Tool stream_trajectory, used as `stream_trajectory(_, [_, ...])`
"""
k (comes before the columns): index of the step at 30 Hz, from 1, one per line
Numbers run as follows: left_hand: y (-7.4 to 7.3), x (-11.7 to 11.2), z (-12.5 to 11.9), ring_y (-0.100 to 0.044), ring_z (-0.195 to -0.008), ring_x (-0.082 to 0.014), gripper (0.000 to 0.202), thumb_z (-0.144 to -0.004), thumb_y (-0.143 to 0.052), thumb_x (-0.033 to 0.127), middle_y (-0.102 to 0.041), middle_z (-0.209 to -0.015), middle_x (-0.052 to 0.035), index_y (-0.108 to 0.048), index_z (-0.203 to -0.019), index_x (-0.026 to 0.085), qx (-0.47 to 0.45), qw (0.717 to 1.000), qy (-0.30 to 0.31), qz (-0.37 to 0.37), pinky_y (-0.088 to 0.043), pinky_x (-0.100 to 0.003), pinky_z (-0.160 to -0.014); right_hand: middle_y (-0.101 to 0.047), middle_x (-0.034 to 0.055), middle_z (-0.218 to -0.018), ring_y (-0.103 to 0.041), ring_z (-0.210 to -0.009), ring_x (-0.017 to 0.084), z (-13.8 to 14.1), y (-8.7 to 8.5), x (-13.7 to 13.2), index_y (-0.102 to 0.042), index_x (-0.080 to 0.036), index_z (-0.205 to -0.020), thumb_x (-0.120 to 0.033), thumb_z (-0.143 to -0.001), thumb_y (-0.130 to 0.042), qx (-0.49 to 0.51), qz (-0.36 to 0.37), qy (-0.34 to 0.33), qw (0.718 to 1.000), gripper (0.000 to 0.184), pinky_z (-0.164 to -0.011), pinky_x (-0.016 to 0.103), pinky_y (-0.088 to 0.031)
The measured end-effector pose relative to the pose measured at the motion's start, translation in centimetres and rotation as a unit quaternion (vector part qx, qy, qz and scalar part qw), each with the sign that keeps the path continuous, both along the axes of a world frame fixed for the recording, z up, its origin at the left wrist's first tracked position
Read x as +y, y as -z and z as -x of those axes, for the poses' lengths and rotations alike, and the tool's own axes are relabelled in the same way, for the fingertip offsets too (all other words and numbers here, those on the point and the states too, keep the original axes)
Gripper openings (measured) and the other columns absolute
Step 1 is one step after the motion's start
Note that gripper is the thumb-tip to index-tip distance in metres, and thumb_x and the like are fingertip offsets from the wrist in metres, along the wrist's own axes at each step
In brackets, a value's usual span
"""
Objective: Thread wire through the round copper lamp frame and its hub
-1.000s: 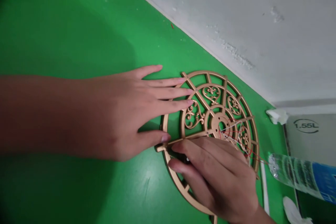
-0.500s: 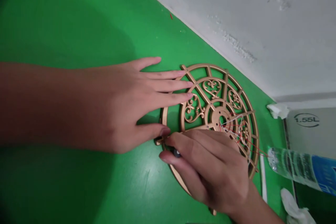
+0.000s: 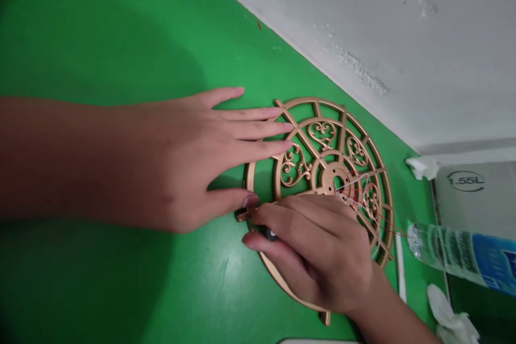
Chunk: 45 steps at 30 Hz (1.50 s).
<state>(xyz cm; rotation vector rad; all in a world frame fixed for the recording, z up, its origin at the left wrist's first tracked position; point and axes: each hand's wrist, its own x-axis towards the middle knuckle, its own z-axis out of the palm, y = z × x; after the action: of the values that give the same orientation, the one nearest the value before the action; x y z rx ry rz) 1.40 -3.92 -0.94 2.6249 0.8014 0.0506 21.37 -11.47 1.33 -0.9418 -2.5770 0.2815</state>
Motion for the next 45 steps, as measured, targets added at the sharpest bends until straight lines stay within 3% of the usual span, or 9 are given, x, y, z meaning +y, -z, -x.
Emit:
stream_trajectory(7, [0.4, -0.17, 0.29, -0.011, -0.161, -0.0239, 0.068, -0.09, -0.046, 0.048, -0.016, -0.167, 0.0057, -0.033, -0.154, 0.028, -0.034, 0.999, -0.003, -0.006, -0.002, -0.062, -0.133, -0.075, 0.0017, -0.073, -0.071, -0.064, 0.01, 0.03, 0.16, 0.09, -0.066, -0.015, -0.086, -0.02, -0.095, -0.061, 0.027, 0.024, 0.017, 0.999, 0.011, -0.062, 0.017, -0.056])
stream_trajectory(14, [0.08, -0.01, -0.12, -0.007, -0.161, -0.0243, 0.072, -0.088, -0.044, 0.054, -0.011, -0.167, 0.0097, -0.03, -0.155, 0.031, -0.002, 1.0, -0.006, 0.003, 0.0, -0.062, -0.134, -0.076, 0.0038, -0.075, -0.073, -0.064, 0.013, -0.06, 0.19, 0.02, -0.065, -0.016, -0.088, -0.016, -0.095, -0.058, 0.029, 0.054, 0.009, 0.998, 0.01, -0.059, 0.02, -0.057])
stream_trajectory(18, [0.03, 0.09, -0.25, -0.008, -0.16, -0.0305, 0.077, -0.085, -0.046, 0.057, -0.008, -0.167, 0.0125, -0.027, -0.156, 0.033, 0.016, 1.0, -0.013, 0.006, -0.002, -0.06, -0.135, -0.075, 0.0043, -0.073, -0.072, -0.065, 0.013, -0.12, 0.33, -0.1, -0.066, -0.014, -0.088, -0.016, -0.095, -0.058, 0.042, 0.051, 0.006, 0.998, 0.011, -0.06, 0.021, -0.057])
stream_trajectory(21, [0.04, 0.1, -0.26, -0.006, -0.16, -0.0288, 0.079, -0.086, -0.044, 0.057, -0.002, -0.166, 0.0128, -0.022, -0.157, 0.034, 0.024, 1.0, -0.011, 0.005, 0.0, -0.058, -0.135, -0.073, 0.0039, -0.072, -0.071, -0.064, 0.011, -0.06, 0.44, -0.16, -0.066, -0.012, -0.088, -0.017, -0.095, -0.061, 0.051, 0.035, 0.005, 0.998, 0.01, -0.061, 0.021, -0.056])
stream_trajectory(29, [0.14, -0.03, -0.27, -0.009, -0.159, -0.0278, 0.073, -0.084, -0.047, 0.054, -0.011, -0.166, 0.0157, -0.032, -0.153, 0.035, 0.008, 1.0, -0.014, -0.007, -0.004, -0.055, -0.136, -0.071, 0.0027, -0.071, -0.069, -0.063, 0.01, 0.23, 0.67, -0.15, -0.067, -0.011, -0.089, -0.017, -0.094, -0.063, 0.063, 0.015, 0.004, 0.998, 0.008, -0.06, 0.02, -0.054])
stream_trajectory(33, [0.09, -0.01, -0.31, -0.008, -0.16, -0.0256, 0.075, -0.084, -0.045, 0.053, -0.009, -0.166, 0.0151, -0.028, -0.155, 0.035, 0.007, 1.0, -0.017, 0.001, -0.003, -0.052, -0.137, -0.072, 0.0025, -0.071, -0.07, -0.064, 0.01, 0.12, 0.63, -0.11, -0.066, -0.012, -0.089, -0.015, -0.095, -0.06, 0.046, 0.003, 0.009, 0.999, 0.009, -0.061, 0.02, -0.054])
stream_trajectory(39, [0.27, 0.15, -0.39, -0.008, -0.16, -0.0285, 0.075, -0.086, -0.043, 0.056, -0.008, -0.167, 0.0127, -0.027, -0.155, 0.034, 0.014, 1.0, -0.002, -0.017, -0.004, -0.056, -0.136, -0.07, -0.0001, -0.07, -0.066, -0.06, 0.006, 0.21, 0.68, -0.21, -0.064, -0.014, -0.09, -0.024, -0.098, -0.06, 0.035, 0.012, 0.028, 0.999, 0.014, -0.06, 0.016, -0.05])
stream_trajectory(45, [0.2, 0.09, -0.18, -0.008, -0.16, -0.0265, 0.074, -0.085, -0.046, 0.056, -0.011, -0.166, 0.013, -0.033, -0.154, 0.034, 0.0, 1.0, -0.007, -0.009, -0.002, -0.05, -0.136, -0.072, 0.0004, -0.074, -0.068, -0.065, 0.005, 0.28, 0.4, -0.36, -0.064, -0.013, -0.09, -0.022, -0.1, -0.056, 0.01, 0.015, 0.019, 1.0, 0.015, -0.066, 0.016, -0.05])
